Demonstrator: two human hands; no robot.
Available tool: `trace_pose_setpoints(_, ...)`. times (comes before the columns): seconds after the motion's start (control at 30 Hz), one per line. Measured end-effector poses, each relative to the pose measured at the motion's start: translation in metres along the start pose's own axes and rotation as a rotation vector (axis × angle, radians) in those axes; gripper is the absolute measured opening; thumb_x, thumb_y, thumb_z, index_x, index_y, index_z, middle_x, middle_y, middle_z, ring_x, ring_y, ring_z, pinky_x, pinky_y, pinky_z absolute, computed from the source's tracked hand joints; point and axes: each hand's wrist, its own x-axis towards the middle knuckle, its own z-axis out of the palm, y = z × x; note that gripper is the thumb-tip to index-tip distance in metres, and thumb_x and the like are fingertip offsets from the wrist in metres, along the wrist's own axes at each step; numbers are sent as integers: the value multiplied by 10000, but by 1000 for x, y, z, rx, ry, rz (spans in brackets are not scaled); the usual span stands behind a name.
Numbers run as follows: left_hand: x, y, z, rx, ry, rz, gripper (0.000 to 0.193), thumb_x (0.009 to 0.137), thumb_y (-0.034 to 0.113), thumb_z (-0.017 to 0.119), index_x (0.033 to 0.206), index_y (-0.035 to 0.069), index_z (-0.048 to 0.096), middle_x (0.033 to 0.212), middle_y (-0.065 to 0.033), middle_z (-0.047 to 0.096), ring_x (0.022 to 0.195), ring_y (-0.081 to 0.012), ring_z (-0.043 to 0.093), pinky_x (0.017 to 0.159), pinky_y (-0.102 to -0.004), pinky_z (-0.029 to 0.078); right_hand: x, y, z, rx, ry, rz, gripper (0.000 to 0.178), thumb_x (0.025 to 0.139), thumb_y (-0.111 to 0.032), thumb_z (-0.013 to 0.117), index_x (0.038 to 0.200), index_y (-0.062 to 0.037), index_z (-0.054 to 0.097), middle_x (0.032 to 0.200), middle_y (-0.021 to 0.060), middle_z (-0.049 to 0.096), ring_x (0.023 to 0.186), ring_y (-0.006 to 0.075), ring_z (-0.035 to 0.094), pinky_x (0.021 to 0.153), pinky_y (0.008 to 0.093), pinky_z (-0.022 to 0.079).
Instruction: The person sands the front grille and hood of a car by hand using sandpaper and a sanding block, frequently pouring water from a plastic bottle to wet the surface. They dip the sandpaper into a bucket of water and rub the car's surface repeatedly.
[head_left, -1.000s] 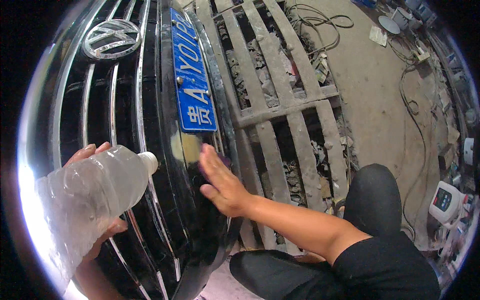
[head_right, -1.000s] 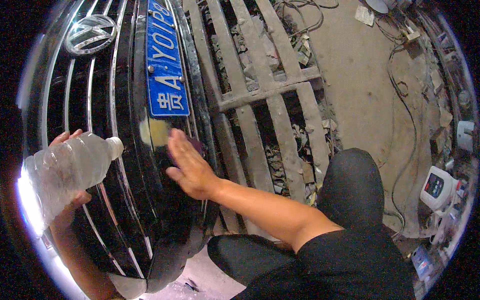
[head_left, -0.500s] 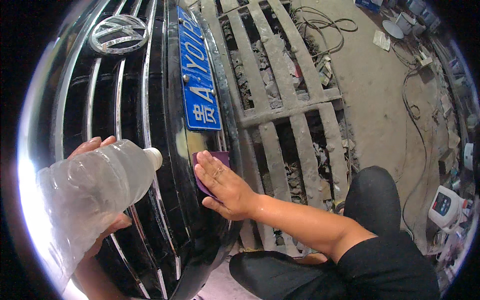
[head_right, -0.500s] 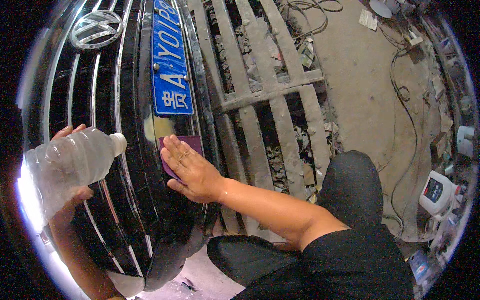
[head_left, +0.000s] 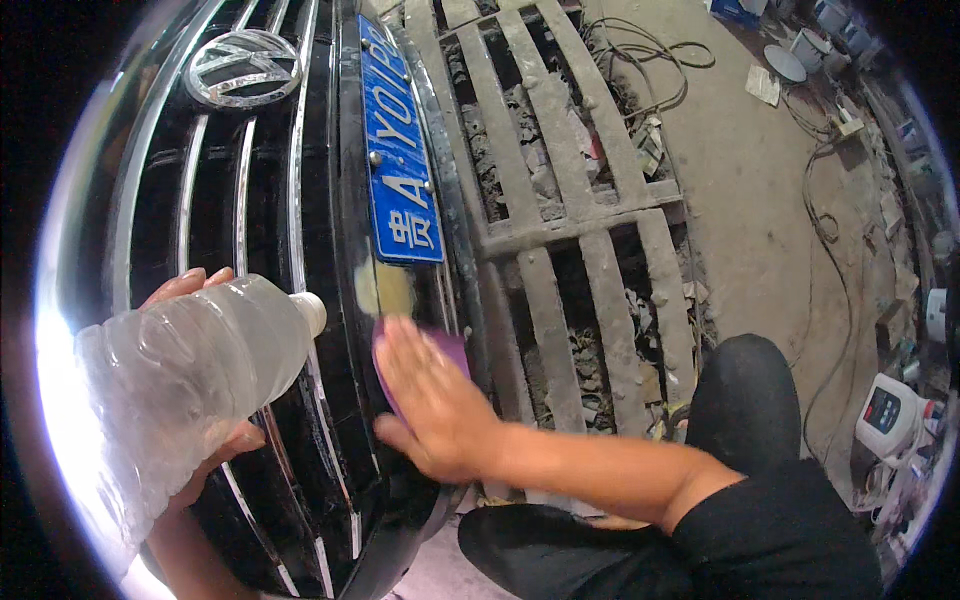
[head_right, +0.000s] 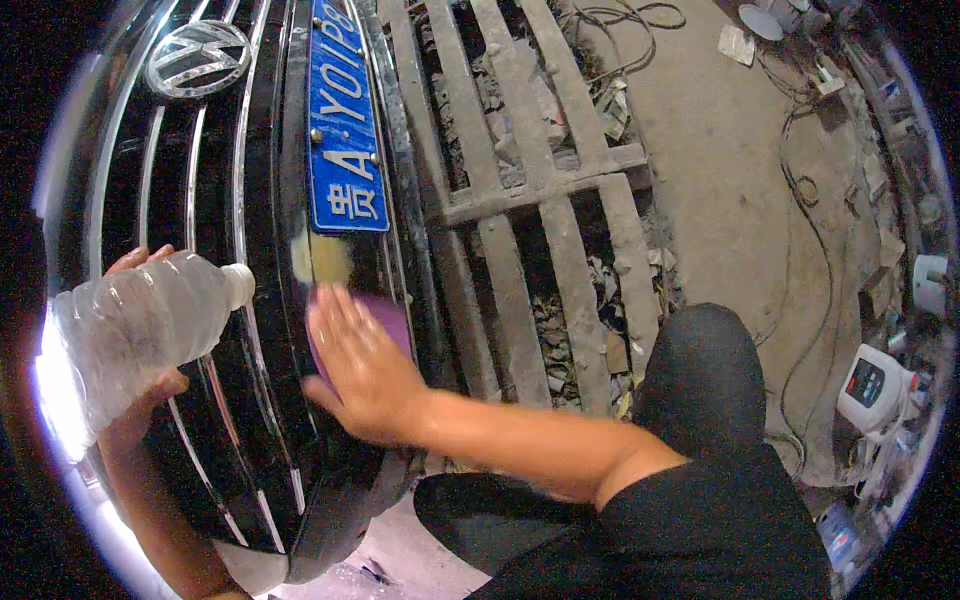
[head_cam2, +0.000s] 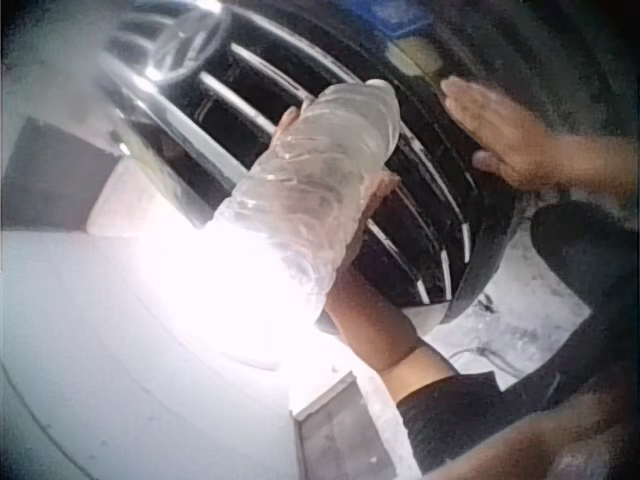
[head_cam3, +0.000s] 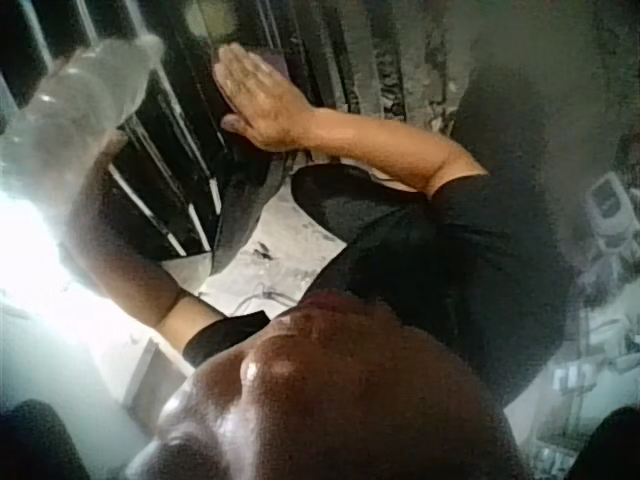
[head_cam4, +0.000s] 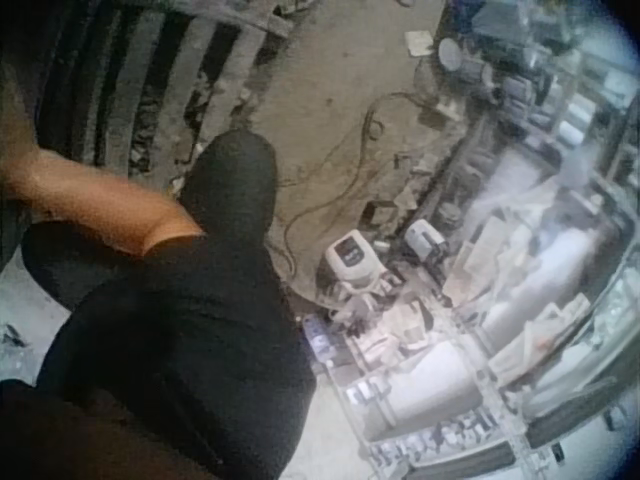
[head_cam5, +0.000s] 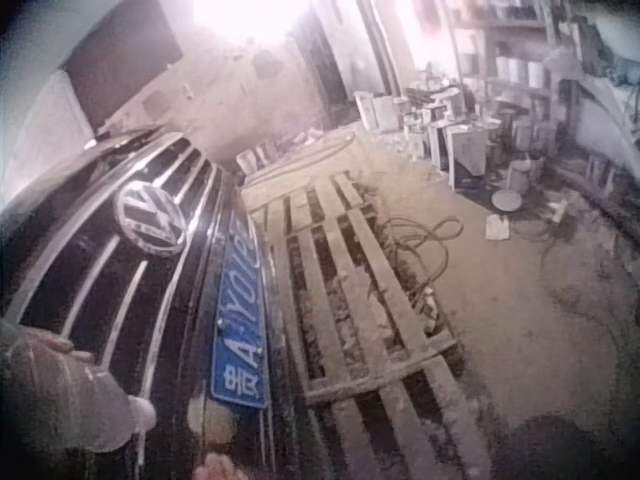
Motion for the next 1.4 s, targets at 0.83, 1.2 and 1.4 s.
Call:
trace_pose_setpoints(0.83,7,-1,6,-82,-41,47,1124,552,475,918,1421,30,360,1409,-182,476,1281,-292,484,1062,-463,420,67,32,-35,-362,-134,-39,745,931,-429,520,1428,88,317,1538,280,225,1446,405,206,1173,489,177)
trace_pose_setpoints(1.2,8,-4,7,-89,19,88,1109,552,440,924,1418,24,369,1400,-171,487,1280,-287,485,1065,-453,415,85,49,-54,-429,-235,-189,733,946,-436,497,1409,111,339,1520,295,255,1445,392,219,1181,468,178)
trace_pose_setpoints(1.4,0,-10,-3,-59,18,86,1065,573,377,922,1415,23,374,1397,-166,489,1277,-290,487,1067,-452,413,61,30,-43,-463,-295,-258,759,921,-468,516,1380,122,382,1502,319,268,1436,409,233,1182,474,171)
